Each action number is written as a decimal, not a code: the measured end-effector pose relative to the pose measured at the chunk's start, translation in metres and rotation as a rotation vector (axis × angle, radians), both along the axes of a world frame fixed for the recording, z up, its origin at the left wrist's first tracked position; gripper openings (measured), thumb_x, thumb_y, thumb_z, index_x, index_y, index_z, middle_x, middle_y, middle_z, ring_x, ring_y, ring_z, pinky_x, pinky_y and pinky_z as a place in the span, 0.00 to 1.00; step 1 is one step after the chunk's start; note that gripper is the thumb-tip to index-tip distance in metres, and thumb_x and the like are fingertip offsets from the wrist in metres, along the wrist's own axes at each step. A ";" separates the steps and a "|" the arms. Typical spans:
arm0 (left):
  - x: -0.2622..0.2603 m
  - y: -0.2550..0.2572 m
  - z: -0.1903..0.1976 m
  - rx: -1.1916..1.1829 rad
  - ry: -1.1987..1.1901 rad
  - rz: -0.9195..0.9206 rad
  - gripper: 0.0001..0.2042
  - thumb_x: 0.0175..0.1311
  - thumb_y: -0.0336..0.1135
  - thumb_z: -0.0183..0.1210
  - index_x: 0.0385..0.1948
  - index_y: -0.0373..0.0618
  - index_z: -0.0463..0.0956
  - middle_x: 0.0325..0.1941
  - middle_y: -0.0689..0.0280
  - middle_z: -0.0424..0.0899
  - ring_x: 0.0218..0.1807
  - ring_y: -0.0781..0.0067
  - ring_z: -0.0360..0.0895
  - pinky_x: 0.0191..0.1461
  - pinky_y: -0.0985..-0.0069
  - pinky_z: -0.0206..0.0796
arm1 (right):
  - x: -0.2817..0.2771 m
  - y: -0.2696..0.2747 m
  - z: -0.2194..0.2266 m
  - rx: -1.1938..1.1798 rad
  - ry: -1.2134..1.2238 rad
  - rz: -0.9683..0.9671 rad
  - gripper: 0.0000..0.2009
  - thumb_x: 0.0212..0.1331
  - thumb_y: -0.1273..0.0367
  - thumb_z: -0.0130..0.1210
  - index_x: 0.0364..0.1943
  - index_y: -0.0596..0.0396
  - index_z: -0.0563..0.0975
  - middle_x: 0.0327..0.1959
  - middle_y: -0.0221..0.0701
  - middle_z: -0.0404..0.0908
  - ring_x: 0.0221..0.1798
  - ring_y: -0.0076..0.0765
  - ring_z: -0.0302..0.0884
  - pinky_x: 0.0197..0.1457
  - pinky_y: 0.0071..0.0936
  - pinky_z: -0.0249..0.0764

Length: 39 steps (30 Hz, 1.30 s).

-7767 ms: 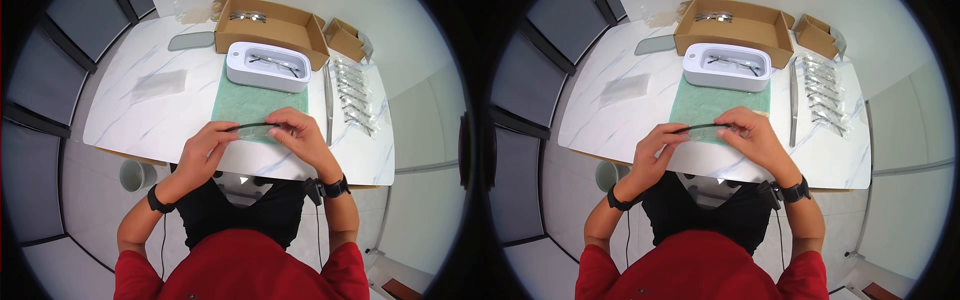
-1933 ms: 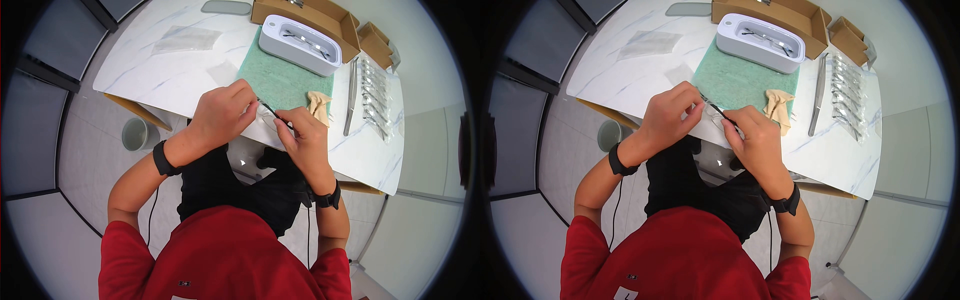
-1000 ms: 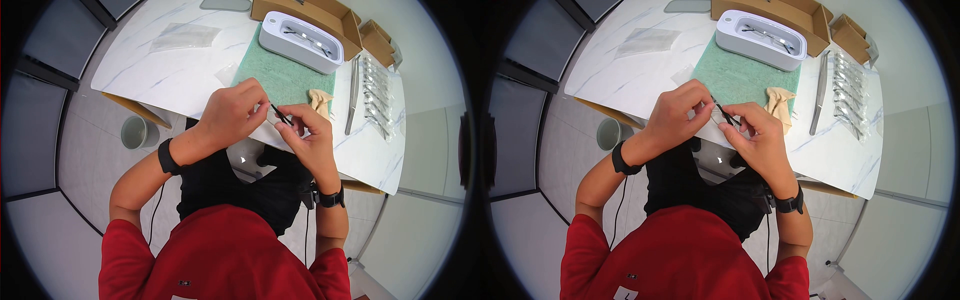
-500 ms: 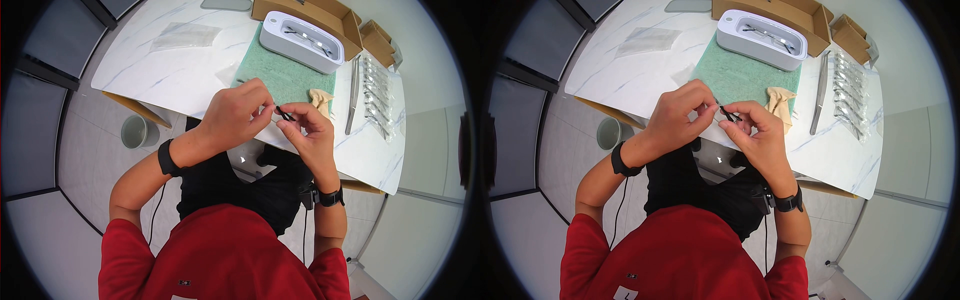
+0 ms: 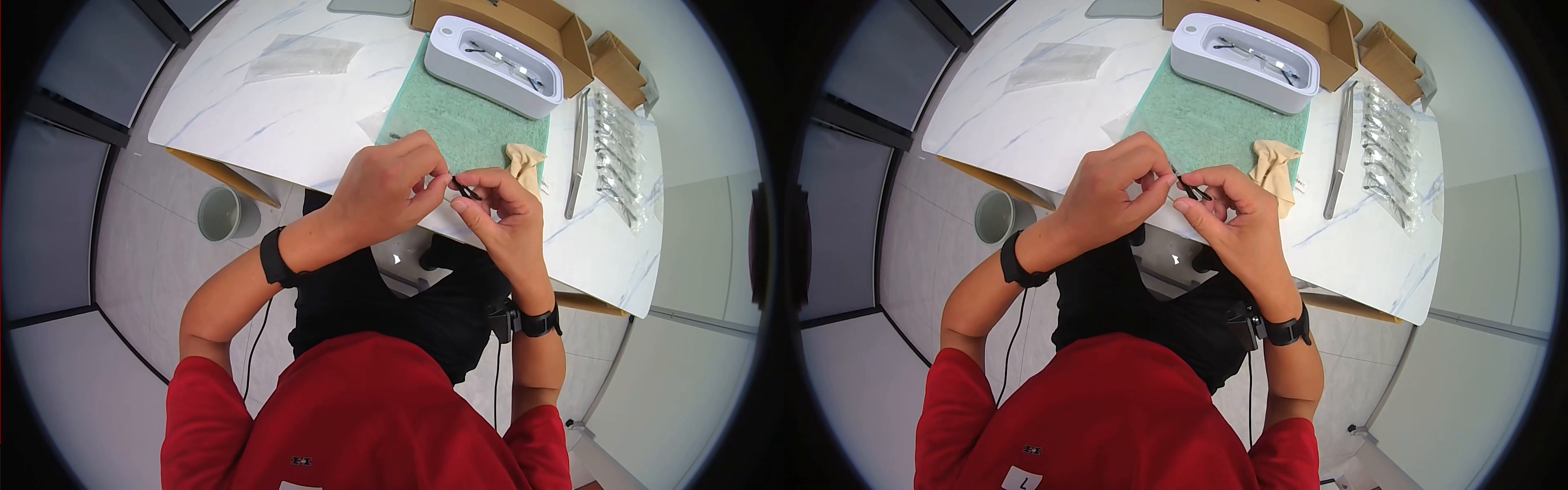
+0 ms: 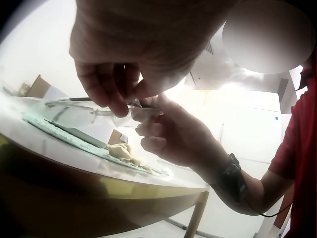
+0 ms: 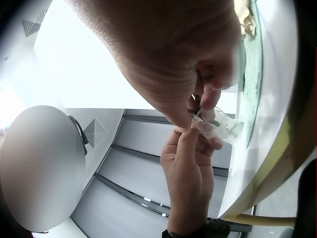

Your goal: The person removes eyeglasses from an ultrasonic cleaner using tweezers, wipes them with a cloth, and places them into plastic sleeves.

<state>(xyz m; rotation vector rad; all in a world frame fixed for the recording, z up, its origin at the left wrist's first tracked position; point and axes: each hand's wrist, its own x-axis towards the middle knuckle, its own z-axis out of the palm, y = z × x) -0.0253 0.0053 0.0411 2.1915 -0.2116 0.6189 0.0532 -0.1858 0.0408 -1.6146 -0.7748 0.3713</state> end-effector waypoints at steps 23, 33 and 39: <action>0.001 -0.001 -0.011 -0.025 0.032 -0.035 0.03 0.60 0.23 0.63 0.31 0.39 0.77 0.31 0.63 0.80 0.27 0.72 0.81 0.31 0.76 0.72 | 0.001 -0.006 -0.011 -0.052 -0.023 -0.014 0.09 0.59 0.74 0.68 0.43 0.57 0.83 0.25 0.15 0.68 0.27 0.11 0.58 0.31 0.14 0.58; 0.002 -0.002 -0.019 -0.043 0.012 -0.048 0.04 0.58 0.27 0.63 0.29 0.42 0.75 0.32 0.64 0.78 0.23 0.69 0.78 0.27 0.72 0.70 | 0.000 -0.008 -0.019 -0.046 0.043 -0.027 0.08 0.60 0.74 0.67 0.43 0.57 0.83 0.24 0.14 0.68 0.26 0.11 0.58 0.30 0.14 0.57; 0.003 -0.002 -0.024 -0.062 0.004 -0.067 0.04 0.58 0.26 0.63 0.29 0.42 0.76 0.32 0.64 0.78 0.23 0.69 0.78 0.28 0.72 0.70 | -0.001 -0.010 -0.022 -0.051 0.089 -0.037 0.08 0.62 0.74 0.66 0.43 0.57 0.83 0.24 0.14 0.70 0.26 0.10 0.58 0.30 0.13 0.56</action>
